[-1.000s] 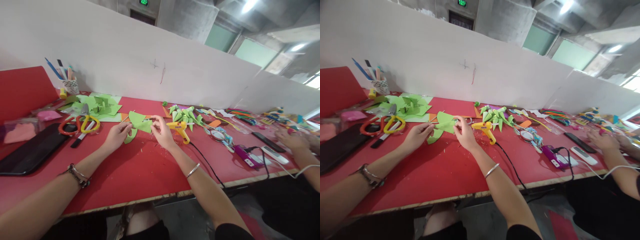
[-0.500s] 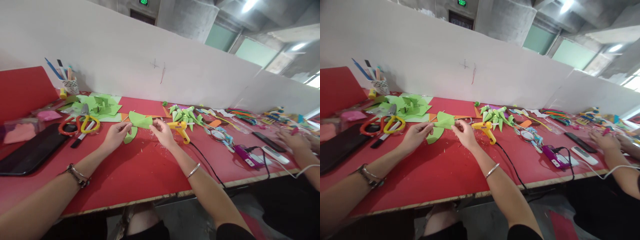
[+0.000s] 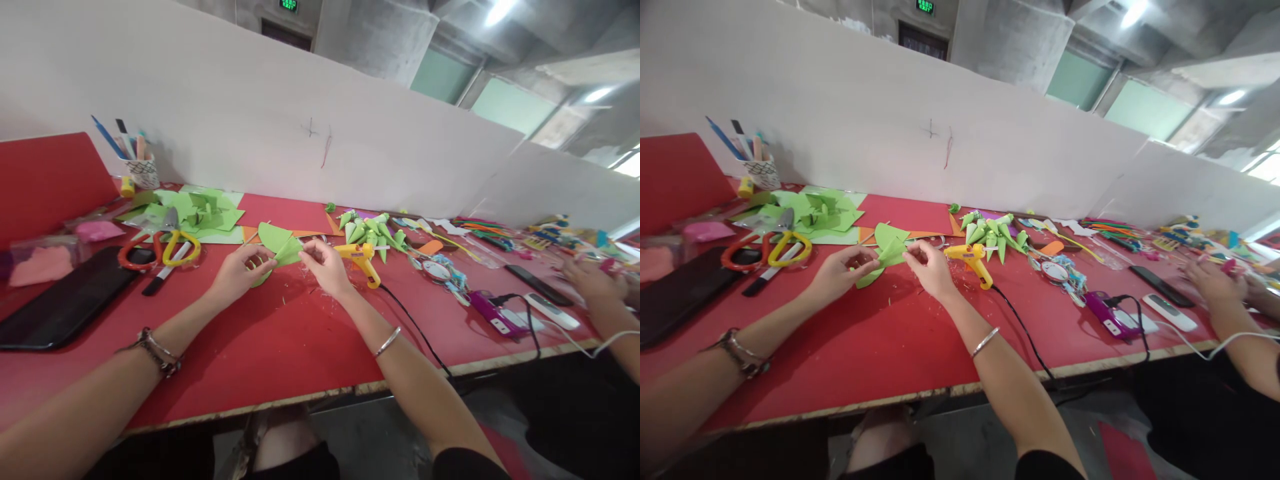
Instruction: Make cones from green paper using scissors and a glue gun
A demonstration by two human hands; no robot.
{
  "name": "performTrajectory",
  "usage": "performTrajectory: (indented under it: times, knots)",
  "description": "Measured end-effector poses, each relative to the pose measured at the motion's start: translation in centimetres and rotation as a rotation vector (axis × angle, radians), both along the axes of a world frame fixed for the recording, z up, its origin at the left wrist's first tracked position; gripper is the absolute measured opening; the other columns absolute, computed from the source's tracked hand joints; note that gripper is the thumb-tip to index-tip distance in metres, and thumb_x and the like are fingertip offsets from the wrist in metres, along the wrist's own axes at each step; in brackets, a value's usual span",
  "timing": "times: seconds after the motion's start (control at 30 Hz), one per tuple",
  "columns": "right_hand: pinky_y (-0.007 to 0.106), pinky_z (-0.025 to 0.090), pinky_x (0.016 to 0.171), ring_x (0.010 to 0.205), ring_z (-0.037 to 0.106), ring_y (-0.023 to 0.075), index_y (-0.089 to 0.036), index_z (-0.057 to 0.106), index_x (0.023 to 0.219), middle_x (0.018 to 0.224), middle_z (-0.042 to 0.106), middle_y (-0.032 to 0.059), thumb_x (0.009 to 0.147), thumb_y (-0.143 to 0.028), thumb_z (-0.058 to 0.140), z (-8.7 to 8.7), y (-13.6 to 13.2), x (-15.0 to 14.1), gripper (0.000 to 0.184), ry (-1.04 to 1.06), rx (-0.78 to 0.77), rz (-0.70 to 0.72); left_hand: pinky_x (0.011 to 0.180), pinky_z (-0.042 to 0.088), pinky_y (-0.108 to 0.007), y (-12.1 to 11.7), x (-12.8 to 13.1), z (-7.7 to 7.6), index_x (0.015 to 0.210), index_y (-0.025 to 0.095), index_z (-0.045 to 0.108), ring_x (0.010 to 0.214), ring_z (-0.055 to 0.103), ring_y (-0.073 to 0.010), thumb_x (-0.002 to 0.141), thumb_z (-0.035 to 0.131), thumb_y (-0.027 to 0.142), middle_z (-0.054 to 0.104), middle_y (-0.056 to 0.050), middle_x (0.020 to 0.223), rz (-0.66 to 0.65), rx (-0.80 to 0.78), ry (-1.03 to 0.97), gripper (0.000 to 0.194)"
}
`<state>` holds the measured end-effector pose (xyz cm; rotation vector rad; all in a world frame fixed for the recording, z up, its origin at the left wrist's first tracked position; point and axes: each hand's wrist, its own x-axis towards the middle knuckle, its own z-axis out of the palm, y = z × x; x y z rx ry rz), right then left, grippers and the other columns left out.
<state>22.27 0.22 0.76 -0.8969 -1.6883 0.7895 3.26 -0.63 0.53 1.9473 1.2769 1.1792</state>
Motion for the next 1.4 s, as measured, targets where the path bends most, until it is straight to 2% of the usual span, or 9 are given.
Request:
performTrajectory:
  times: [0.27, 0.43, 0.57, 0.7, 0.8, 1.03, 1.17, 1.4]
  knots:
    - [0.023, 0.04, 0.054, 0.053, 0.048, 0.0094, -0.02, 0.049, 0.076, 0.063, 0.049, -0.0032, 0.076, -0.029, 0.052, -0.2, 0.0, -0.1, 0.01, 0.001, -0.031, 0.044, 0.046, 0.034, -0.019, 0.0, 0.0, 0.1, 0.069, 0.017, 0.055, 0.05, 0.041, -0.008, 0.074, 0.055, 0.034, 0.054, 0.002, 0.061, -0.02, 0.041, 0.053, 0.017]
    - [0.025, 0.044, 0.06, 0.063, 0.052, 0.0112, -0.02, 0.051, 0.08, 0.073, 0.054, -0.0005, 0.073, -0.031, 0.056, -0.4, 0.0, -0.3, 0.014, -0.047, -0.01, 0.029, 0.046, 0.033, -0.02, -0.2, 0.1, 0.3, 0.067, 0.017, 0.055, 0.05, 0.041, -0.0077, 0.074, 0.055, 0.032, 0.054, 0.002, 0.061, -0.032, 0.046, 0.047, 0.017]
    - [0.025, 0.044, 0.059, 0.065, 0.052, 0.0123, -0.02, 0.052, 0.084, 0.077, 0.056, 0.0004, 0.072, -0.031, 0.059, -0.2, -0.4, -0.6, 0.017, -0.101, 0.017, 0.052, 0.046, 0.033, -0.02, -0.3, 0.3, 0.5, 0.067, 0.017, 0.056, 0.05, 0.041, -0.0075, 0.073, 0.054, 0.031, 0.054, 0.003, 0.062, -0.073, 0.017, 0.027, 0.016]
    - [0.024, 0.043, 0.055, 0.066, 0.051, 0.0134, -0.021, 0.051, 0.089, 0.077, 0.056, 0.0011, 0.069, -0.034, 0.062, 0.1, -0.9, -0.8, 0.026, -0.141, 0.037, 0.0, 0.047, 0.034, -0.02, -0.4, 0.4, 0.4, 0.069, 0.017, 0.056, 0.05, 0.041, -0.0077, 0.074, 0.054, 0.032, 0.053, 0.003, 0.061, -0.109, -0.023, 0.035, 0.016]
    - [0.023, 0.04, 0.051, 0.063, 0.049, 0.0126, -0.021, 0.051, 0.085, 0.072, 0.053, 0.0001, 0.069, -0.035, 0.062, 0.1, -1.0, -0.9, 0.024, -0.168, 0.057, -0.024, 0.049, 0.035, -0.02, -0.4, 0.4, 0.3, 0.07, 0.017, 0.056, 0.052, 0.042, -0.008, 0.074, 0.054, 0.034, 0.053, 0.003, 0.061, -0.137, -0.047, 0.036, 0.018]
    - [0.022, 0.036, 0.052, 0.061, 0.046, 0.0113, -0.02, 0.049, 0.074, 0.067, 0.048, -0.0019, 0.075, -0.031, 0.055, 0.3, -0.8, -0.7, 0.012, -0.221, 0.123, -0.077, 0.049, 0.035, -0.02, -0.4, 0.4, 0.2, 0.071, 0.017, 0.055, 0.052, 0.041, -0.0081, 0.073, 0.055, 0.037, 0.052, 0.003, 0.061, -0.136, -0.069, 0.028, 0.02]
    - [0.024, 0.038, 0.06, 0.066, 0.046, 0.0121, -0.019, 0.045, 0.064, 0.066, 0.045, -0.0017, 0.078, -0.026, 0.05, 0.5, -0.7, -0.6, 0.016, -0.239, 0.224, -0.102, 0.05, 0.035, -0.021, -0.3, 0.4, 0.2, 0.069, 0.017, 0.053, 0.053, 0.041, -0.0082, 0.075, 0.053, 0.034, 0.051, 0.003, 0.062, -0.141, -0.053, 0.033, 0.018]
    - [0.025, 0.038, 0.064, 0.069, 0.045, 0.0128, -0.02, 0.046, 0.066, 0.07, 0.046, -0.001, 0.075, -0.024, 0.053, 0.6, -0.6, -0.6, 0.012, -0.246, 0.243, -0.066, 0.052, 0.036, -0.021, -0.2, 0.3, 0.2, 0.072, 0.018, 0.053, 0.056, 0.044, -0.0089, 0.075, 0.052, 0.031, 0.053, 0.002, 0.067, -0.102, 0.02, 0.044, 0.014]
